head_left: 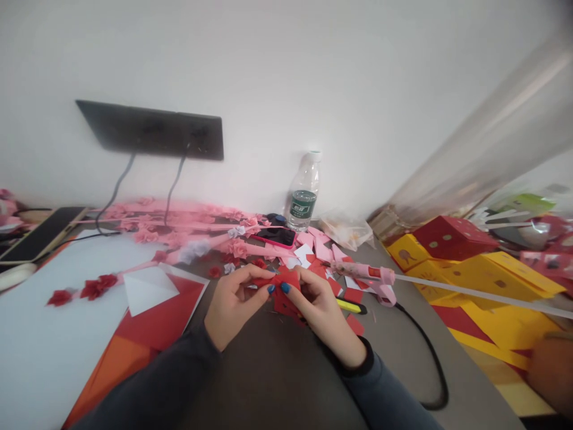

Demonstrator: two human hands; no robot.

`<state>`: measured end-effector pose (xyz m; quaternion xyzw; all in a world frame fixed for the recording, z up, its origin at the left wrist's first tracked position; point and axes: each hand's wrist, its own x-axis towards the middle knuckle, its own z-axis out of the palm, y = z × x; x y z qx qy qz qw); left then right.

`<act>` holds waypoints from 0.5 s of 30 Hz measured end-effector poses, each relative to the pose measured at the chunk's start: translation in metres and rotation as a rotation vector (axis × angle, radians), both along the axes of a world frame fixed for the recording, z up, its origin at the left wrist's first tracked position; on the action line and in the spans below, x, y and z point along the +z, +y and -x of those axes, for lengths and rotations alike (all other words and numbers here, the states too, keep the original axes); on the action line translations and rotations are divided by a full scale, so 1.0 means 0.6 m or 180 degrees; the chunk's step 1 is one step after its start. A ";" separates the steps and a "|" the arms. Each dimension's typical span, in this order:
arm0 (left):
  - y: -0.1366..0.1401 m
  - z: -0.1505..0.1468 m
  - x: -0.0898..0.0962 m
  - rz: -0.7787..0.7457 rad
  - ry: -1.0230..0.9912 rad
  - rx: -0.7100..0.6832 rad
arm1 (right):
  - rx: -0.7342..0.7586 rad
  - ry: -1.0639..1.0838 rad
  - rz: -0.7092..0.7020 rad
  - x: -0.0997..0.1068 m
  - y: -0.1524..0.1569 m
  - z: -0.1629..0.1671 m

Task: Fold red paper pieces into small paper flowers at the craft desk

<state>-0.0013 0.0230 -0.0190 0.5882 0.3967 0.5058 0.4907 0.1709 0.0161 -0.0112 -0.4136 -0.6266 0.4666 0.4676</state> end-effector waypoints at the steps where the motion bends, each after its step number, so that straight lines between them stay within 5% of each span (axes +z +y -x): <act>1: 0.001 -0.001 0.000 0.0010 -0.0067 -0.0060 | -0.0003 -0.0043 -0.0017 0.000 0.000 0.000; 15: 0.014 0.001 0.006 0.0360 -0.0088 -0.0248 | 0.0291 -0.0515 0.0354 -0.002 0.002 -0.004</act>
